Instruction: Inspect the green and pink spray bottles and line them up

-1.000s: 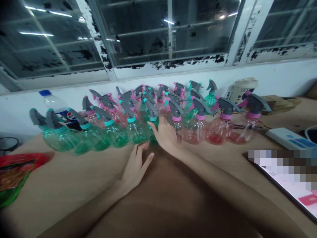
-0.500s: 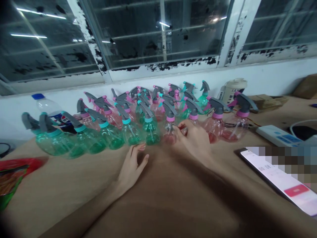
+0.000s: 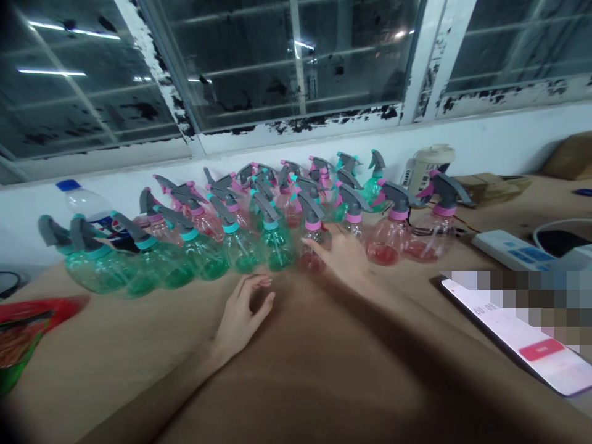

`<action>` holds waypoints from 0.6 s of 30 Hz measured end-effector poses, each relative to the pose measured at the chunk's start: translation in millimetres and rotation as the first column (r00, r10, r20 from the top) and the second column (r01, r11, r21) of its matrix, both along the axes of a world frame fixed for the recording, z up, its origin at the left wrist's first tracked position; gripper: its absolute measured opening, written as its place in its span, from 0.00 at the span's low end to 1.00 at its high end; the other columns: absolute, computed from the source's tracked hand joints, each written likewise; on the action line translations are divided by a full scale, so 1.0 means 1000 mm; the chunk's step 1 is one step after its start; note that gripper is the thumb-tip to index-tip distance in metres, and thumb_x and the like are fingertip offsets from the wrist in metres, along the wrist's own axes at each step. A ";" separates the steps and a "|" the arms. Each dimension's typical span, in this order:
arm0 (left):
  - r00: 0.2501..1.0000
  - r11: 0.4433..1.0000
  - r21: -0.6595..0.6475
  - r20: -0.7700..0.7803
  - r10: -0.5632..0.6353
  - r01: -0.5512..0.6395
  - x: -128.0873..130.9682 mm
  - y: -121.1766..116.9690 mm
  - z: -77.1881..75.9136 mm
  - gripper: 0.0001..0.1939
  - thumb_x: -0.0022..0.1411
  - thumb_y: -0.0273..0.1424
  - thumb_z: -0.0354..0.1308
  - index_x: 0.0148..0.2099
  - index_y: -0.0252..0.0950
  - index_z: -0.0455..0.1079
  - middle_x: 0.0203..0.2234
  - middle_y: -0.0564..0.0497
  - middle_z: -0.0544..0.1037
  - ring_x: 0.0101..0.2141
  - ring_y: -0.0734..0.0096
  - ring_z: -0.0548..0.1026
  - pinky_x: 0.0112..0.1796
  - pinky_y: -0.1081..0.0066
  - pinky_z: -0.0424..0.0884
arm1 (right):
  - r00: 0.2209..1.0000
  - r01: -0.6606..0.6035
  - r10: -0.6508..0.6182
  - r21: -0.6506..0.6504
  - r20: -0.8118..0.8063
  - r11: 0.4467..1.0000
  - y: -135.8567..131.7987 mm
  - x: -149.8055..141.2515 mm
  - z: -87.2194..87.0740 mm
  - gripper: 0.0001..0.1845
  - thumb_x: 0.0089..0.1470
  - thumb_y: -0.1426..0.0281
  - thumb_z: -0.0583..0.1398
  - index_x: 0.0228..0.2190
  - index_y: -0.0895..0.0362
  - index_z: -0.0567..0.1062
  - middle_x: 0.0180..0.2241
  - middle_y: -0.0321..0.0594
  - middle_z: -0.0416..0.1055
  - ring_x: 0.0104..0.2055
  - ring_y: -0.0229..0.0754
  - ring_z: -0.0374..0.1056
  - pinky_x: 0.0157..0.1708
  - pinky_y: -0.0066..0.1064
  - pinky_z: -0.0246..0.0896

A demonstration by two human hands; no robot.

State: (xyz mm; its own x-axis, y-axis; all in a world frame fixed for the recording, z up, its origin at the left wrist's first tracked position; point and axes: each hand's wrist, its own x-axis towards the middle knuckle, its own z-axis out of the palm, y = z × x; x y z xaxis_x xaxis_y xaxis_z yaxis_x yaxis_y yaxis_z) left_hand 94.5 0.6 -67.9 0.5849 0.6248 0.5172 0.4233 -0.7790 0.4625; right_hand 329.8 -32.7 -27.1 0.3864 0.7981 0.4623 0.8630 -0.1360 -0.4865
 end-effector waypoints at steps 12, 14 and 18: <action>0.994 0.974 -0.220 -0.089 -0.065 0.044 0.024 -0.051 -0.001 0.35 0.54 0.35 0.62 0.60 0.42 0.50 0.53 0.46 0.61 0.54 0.57 0.62 0.52 0.55 0.60 | 0.985 -0.172 0.174 -0.146 -0.004 0.974 -0.103 -0.020 0.016 0.27 0.51 0.47 0.53 0.38 0.57 0.70 0.23 0.39 0.73 0.20 0.44 0.68 0.19 0.33 0.56; 0.990 0.963 -0.260 -0.098 -0.105 0.076 0.027 -0.059 -0.001 0.38 0.52 0.37 0.63 0.61 0.42 0.49 0.53 0.45 0.62 0.53 0.55 0.63 0.50 0.53 0.61 | 0.969 -0.246 0.246 -0.159 -0.024 0.956 -0.113 -0.021 0.022 0.26 0.49 0.48 0.56 0.39 0.55 0.69 0.24 0.36 0.73 0.23 0.44 0.70 0.21 0.33 0.58; 0.985 0.950 -0.294 -0.098 -0.143 0.109 0.031 -0.072 -0.002 0.39 0.51 0.38 0.64 0.61 0.43 0.49 0.50 0.45 0.65 0.50 0.53 0.66 0.48 0.52 0.63 | 0.942 -0.336 0.333 -0.166 -0.044 0.927 -0.122 -0.014 0.035 0.25 0.44 0.47 0.59 0.34 0.55 0.70 0.30 0.38 0.74 0.32 0.47 0.72 0.29 0.37 0.62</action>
State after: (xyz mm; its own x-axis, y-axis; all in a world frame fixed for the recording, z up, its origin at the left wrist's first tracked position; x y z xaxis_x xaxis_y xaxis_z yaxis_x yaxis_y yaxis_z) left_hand 125.6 -71.0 -69.7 0.7139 0.6537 0.2510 0.3946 -0.6717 0.6271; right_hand 316.2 -155.1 8.0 0.0891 0.9480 0.3056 0.8654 0.0783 -0.4950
